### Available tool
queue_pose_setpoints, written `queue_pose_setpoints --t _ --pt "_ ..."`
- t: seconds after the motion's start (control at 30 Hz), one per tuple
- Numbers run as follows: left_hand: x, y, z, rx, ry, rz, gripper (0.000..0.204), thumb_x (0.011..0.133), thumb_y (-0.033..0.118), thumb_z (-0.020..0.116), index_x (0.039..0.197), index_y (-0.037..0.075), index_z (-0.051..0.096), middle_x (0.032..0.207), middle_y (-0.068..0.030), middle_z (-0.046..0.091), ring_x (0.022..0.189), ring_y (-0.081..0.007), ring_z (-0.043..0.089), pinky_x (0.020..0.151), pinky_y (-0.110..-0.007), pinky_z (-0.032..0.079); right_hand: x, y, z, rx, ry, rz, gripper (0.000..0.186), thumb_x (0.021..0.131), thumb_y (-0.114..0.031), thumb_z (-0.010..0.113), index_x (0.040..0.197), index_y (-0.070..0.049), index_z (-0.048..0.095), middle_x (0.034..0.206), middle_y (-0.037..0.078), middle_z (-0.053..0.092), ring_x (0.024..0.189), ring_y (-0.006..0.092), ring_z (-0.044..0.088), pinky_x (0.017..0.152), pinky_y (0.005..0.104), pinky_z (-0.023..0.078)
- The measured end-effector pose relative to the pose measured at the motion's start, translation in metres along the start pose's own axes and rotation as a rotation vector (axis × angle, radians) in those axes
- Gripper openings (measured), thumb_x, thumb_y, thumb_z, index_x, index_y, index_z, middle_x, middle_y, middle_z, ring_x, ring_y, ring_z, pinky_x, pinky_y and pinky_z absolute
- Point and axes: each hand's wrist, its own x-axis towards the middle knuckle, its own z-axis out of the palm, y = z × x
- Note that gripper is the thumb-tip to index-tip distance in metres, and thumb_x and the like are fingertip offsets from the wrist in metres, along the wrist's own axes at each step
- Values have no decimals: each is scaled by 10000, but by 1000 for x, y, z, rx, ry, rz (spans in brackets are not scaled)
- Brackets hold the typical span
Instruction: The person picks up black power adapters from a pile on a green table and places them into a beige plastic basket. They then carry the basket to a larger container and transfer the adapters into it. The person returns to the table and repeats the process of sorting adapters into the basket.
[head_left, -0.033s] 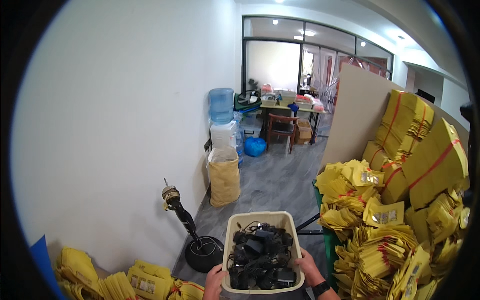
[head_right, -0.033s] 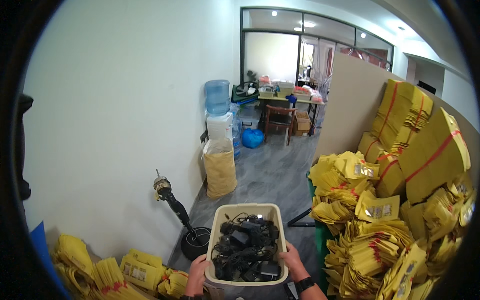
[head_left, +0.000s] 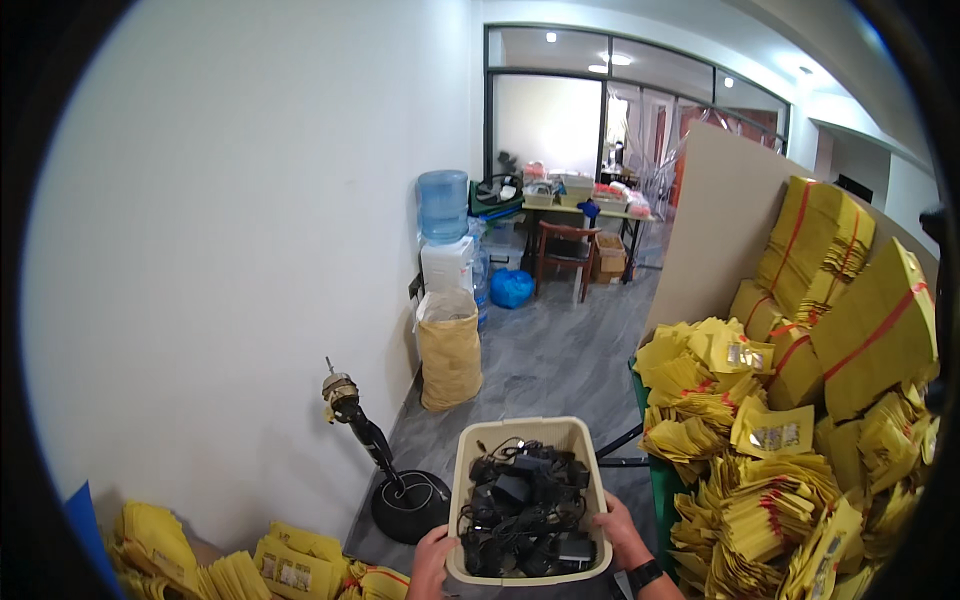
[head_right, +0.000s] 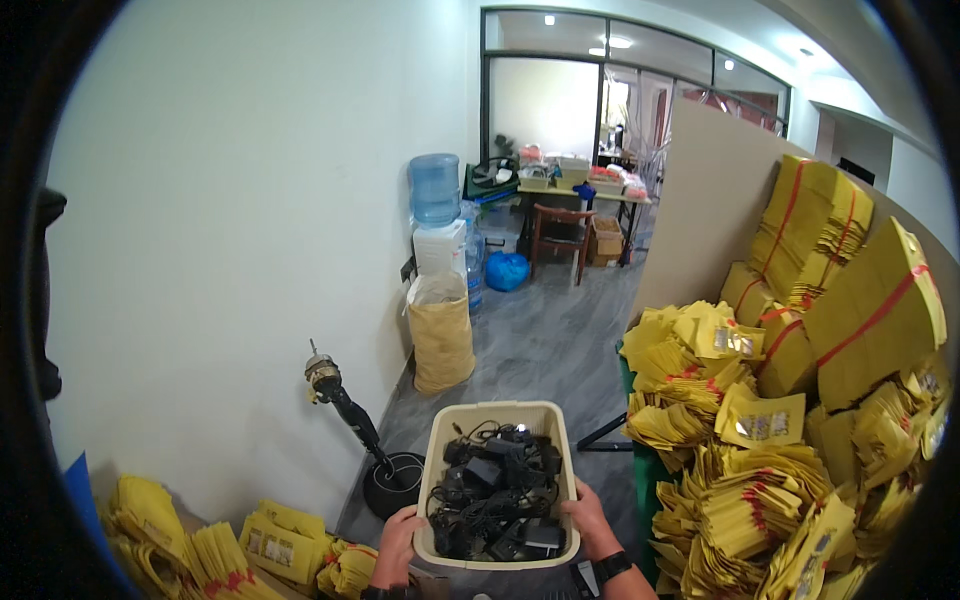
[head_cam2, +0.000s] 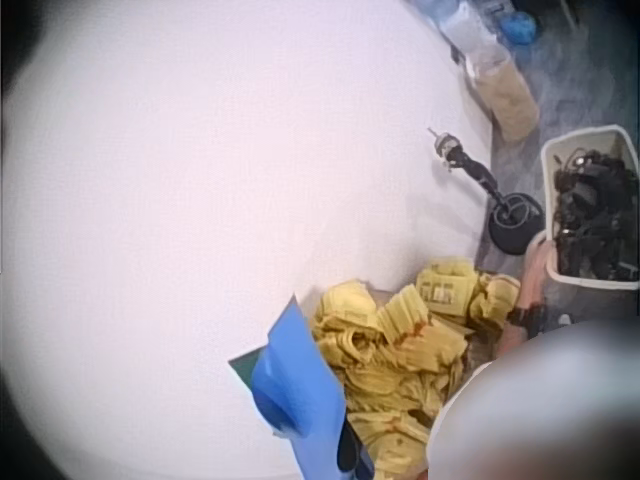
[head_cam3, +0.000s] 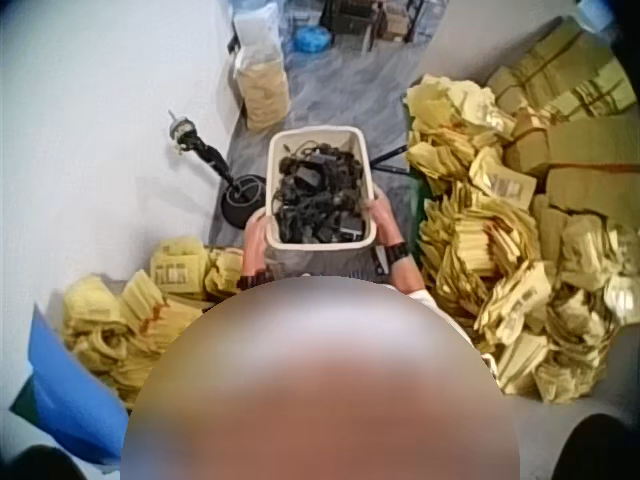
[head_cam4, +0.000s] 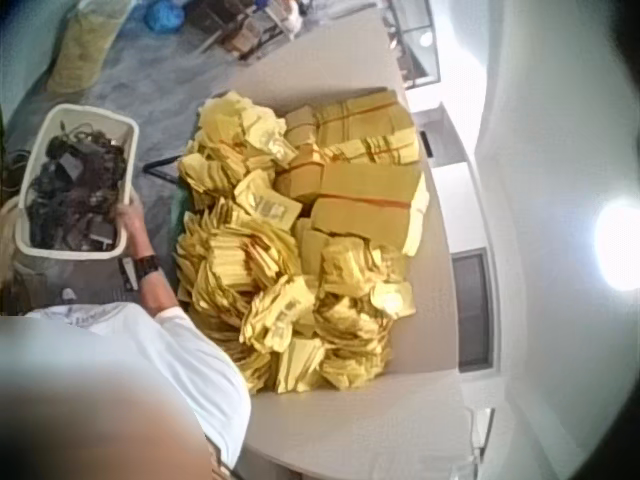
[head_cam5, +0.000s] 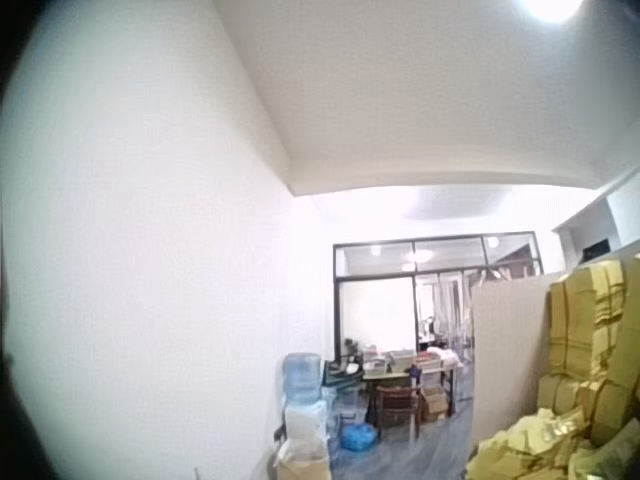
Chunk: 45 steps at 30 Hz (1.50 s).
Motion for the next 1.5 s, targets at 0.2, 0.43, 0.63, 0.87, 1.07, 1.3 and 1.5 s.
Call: queue_pose_setpoints --t 0.2,0.43,0.63,0.87,1.07,1.3,1.5 --pt "117 12 53 92 73 -274 176 805 37 589 965 -30 559 886 -89 592 809 -194 599 690 -317 491 119 -21 -17 -1 -67 -36 637 620 77 489 1252 4 497 1074 57 588 914 153 567 774 248 465" --pt "227 26 98 238 -68 -568 358 886 181 574 1176 -19 511 1109 -125 546 1027 -286 543 847 -417 453 314 -29 -34 -102 -291 -52 649 616 70 497 1261 -3 505 1081 44 586 974 162 558 854 248 429" --pt "317 32 125 30 119 -556 312 879 190 596 1122 8 524 1027 -86 558 905 -223 574 757 -421 484 475 -53 -20 -92 -526 94 651 634 42 533 1281 -21 498 1075 35 586 950 138 546 816 248 436" --pt "428 32 80 -258 59 -284 190 819 97 567 982 0 583 875 -63 586 818 -198 579 693 -394 483 626 -36 40 -53 -640 139 636 659 34 537 1287 -64 511 1062 21 589 954 138 541 836 245 426" --pt "544 37 16 555 -176 31 158 761 10 553 899 -48 603 819 -103 609 745 -260 598 700 -386 500 749 -47 114 -313 -686 21 672 644 10 546 1308 -66 478 1128 84 579 1026 165 539 897 265 411" --pt "591 91 37 -273 432 -469 294 720 -47 531 1014 -54 536 915 -136 584 824 -293 592 738 -407 497 845 -62 196 -700 -742 -159 712 661 -38 564 1347 -64 376 1269 208 455 1187 345 441 983 374 367" --pt "620 85 33 -197 682 -407 328 668 -69 496 990 -6 512 869 -118 549 792 -257 563 683 -389 463 900 -22 295 -1102 -1331 -742 853 643 -138 689 1402 -93 302 1383 214 350 1295 400 305 1062 463 260"
